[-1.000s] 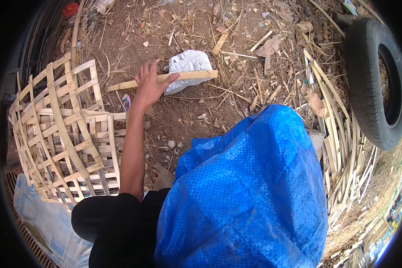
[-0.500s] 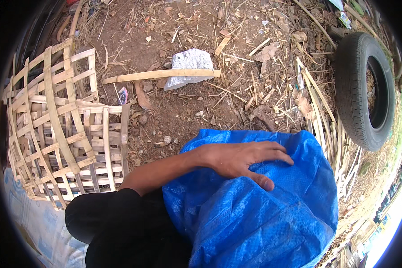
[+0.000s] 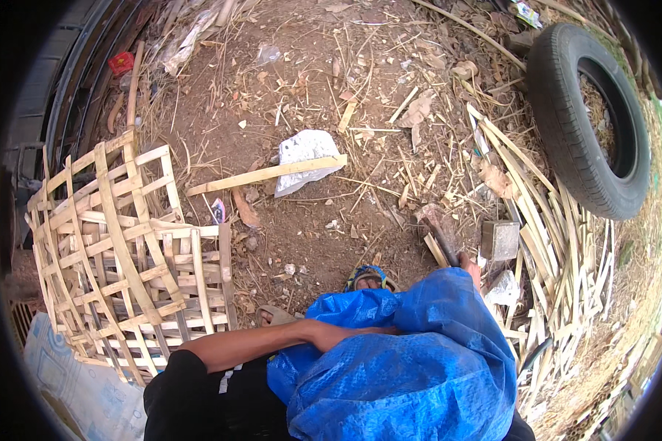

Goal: The person builds a bamboo structure by hammering wooden slats together over a tire, then secures the frame with tape using a machete to cut materials.

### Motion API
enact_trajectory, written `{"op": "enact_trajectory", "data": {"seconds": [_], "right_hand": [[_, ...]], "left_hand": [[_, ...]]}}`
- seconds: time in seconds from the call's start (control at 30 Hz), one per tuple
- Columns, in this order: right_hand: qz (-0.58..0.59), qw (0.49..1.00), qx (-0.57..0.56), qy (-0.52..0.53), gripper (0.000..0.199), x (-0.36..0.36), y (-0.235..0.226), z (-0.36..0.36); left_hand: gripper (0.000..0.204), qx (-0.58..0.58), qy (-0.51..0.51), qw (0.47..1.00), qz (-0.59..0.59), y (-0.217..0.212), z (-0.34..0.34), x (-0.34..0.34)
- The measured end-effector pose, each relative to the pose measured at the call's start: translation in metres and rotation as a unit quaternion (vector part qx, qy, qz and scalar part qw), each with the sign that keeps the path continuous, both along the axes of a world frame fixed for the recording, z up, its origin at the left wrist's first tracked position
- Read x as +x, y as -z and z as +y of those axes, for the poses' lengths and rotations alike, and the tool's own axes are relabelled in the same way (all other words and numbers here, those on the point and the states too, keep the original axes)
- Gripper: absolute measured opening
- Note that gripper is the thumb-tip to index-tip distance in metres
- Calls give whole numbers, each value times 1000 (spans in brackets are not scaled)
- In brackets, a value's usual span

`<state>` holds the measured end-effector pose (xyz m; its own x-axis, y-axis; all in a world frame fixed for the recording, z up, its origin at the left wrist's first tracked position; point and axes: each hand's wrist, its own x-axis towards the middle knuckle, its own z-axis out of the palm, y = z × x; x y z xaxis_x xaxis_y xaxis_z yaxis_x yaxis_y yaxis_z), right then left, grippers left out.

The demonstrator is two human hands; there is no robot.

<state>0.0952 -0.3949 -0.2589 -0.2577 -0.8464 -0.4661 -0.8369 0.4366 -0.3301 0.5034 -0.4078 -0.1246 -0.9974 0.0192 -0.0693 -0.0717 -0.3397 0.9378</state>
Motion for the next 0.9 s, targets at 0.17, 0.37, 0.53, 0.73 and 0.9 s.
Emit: {"op": "enact_trajectory", "data": {"seconds": [0.17,0.37,0.53,0.73,0.9], "right_hand": [[-68,996,-40,-38,44,86,-120,-70],[-133,984,-112,-52,64,133,-134,-161],[-182,969,-159,41,52,192,-110,-184],[-112,952,-278,62,30,153,-85,-127],[-183,916,-304,188,24,85,-117,22]], "left_hand": [[62,17,-47,999,15,-32,-22,-1],[61,-20,8,998,-53,-37,-33,-18],[61,-50,21,987,-154,-17,-46,-12],[62,-93,73,958,-260,-7,-67,-26],[62,-115,137,939,-293,-1,-76,-29]]}}
